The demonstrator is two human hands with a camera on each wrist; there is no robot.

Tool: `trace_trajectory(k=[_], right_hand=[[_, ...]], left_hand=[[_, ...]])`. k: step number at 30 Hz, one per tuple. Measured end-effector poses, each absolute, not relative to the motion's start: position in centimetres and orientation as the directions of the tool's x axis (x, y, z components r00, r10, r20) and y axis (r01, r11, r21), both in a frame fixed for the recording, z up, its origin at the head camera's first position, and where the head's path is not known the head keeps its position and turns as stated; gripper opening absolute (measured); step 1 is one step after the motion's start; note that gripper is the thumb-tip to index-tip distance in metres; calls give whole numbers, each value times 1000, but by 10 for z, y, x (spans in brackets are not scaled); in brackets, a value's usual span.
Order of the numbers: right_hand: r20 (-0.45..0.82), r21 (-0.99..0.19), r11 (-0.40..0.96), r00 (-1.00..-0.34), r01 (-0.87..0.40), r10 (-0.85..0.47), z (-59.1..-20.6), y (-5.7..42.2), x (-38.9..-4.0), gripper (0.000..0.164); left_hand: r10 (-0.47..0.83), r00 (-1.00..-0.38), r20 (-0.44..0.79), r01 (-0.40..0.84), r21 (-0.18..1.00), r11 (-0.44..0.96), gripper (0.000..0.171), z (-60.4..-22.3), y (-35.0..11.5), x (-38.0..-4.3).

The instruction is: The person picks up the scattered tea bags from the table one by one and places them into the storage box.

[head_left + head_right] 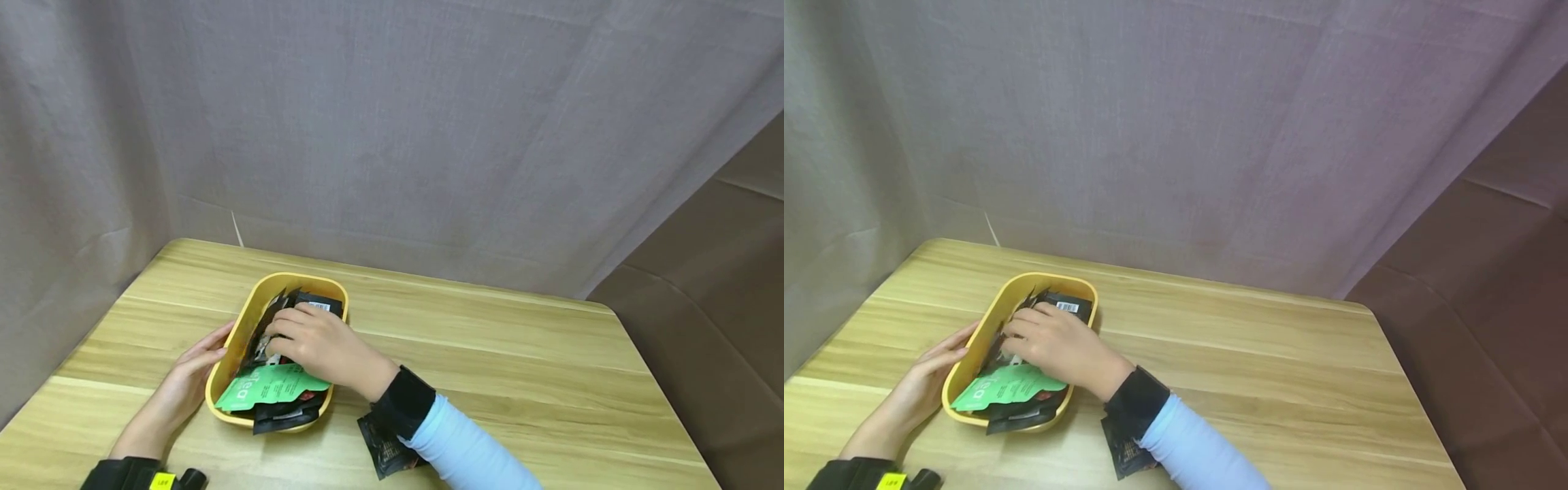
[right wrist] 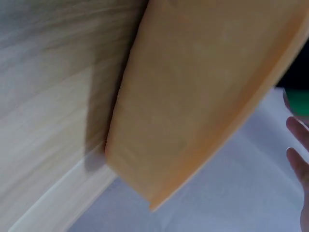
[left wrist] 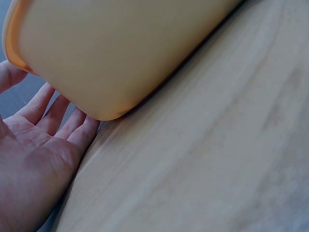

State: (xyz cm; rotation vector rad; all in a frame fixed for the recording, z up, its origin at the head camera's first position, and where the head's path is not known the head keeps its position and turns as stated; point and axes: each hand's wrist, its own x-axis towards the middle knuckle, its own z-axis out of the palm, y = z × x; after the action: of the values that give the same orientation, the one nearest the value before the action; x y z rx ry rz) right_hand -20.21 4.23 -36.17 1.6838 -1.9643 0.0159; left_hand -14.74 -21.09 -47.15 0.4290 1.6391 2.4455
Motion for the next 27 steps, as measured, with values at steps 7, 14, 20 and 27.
trace_trajectory(k=[7,14,20,27], right_hand=[[473,182,300,-184,-937,-862,-364,77,-202,25],[425,-34,423,-397,-905,-814,-377,119,-184,16],[252,-121,585,-595,-802,-763,-378,146,-165,22],[34,-230,678,-702,-698,-712,-377,168,-144,25]], left_hand=[[259,-955,146,40,927,-374,46,-473,-210,-148],[265,-954,142,32,924,-381,46,-473,-211,-148],[277,-950,146,32,925,-378,46,-473,-211,-148],[264,-955,132,26,928,-370,45,-473,-209,-147]])
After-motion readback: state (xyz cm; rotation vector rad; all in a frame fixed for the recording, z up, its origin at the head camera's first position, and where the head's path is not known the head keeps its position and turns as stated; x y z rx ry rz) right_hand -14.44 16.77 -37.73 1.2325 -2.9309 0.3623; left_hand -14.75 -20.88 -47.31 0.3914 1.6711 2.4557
